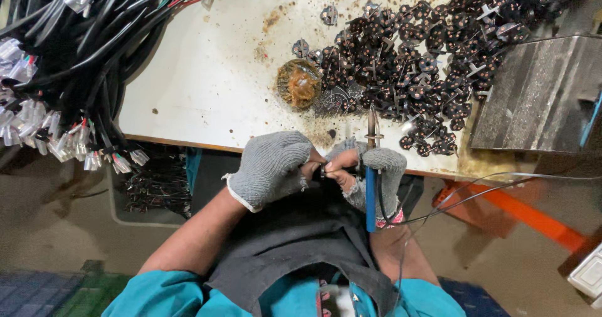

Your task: The person solders wires onto small electrical plug components at a workbench. They hold a component and wire in one hand, apply solder with a soldering iron, then set the finished piece aside and pick up the next component, repeating the process.

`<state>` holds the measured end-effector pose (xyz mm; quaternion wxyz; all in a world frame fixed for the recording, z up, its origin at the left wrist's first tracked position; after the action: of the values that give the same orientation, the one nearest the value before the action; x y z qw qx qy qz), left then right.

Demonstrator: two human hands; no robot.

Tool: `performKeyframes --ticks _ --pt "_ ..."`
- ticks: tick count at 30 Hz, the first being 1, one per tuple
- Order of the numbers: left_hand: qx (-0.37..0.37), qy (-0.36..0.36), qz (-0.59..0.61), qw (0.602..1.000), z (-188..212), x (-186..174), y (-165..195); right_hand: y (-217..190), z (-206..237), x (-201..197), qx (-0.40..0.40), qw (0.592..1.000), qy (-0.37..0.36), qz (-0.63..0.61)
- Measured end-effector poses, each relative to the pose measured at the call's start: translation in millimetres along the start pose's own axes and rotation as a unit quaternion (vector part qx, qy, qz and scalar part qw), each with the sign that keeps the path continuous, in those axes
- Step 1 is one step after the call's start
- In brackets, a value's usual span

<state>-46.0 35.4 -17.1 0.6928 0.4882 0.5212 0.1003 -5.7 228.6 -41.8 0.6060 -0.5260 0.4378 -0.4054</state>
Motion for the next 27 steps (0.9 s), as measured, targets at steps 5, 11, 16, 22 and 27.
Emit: performKeyframes --ticks 5,11,16,22,27 --pt "0.025 0.014 0.039 0.999 2 -6 0 0 0 3 -0.032 0.997 0.040 -0.057" --pt "0.016 0.009 0.042 0.999 1 -9 0 7 3 2 0.012 1.000 0.012 -0.004" --pt "0.002 0.007 0.041 0.999 0 -10 1 9 7 -1 0.039 0.999 0.001 0.007" --pt "0.030 0.040 0.052 0.997 1 -14 4 10 7 3 0.008 0.996 0.039 -0.080" --pt "0.059 0.021 0.071 0.996 2 -11 2 14 5 -2 0.034 0.999 -0.023 0.019"
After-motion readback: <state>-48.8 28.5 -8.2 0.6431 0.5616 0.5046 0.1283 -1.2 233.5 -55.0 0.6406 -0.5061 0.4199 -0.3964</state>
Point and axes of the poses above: each hand's wrist, its own z-axis away from the middle knuckle, its own x-axis out of the palm, y = z × x, the point moved 5 cm from there along -z, towards the middle knuckle, and after that the axes turned 4 degrees about -y, right-handed, at the moved point
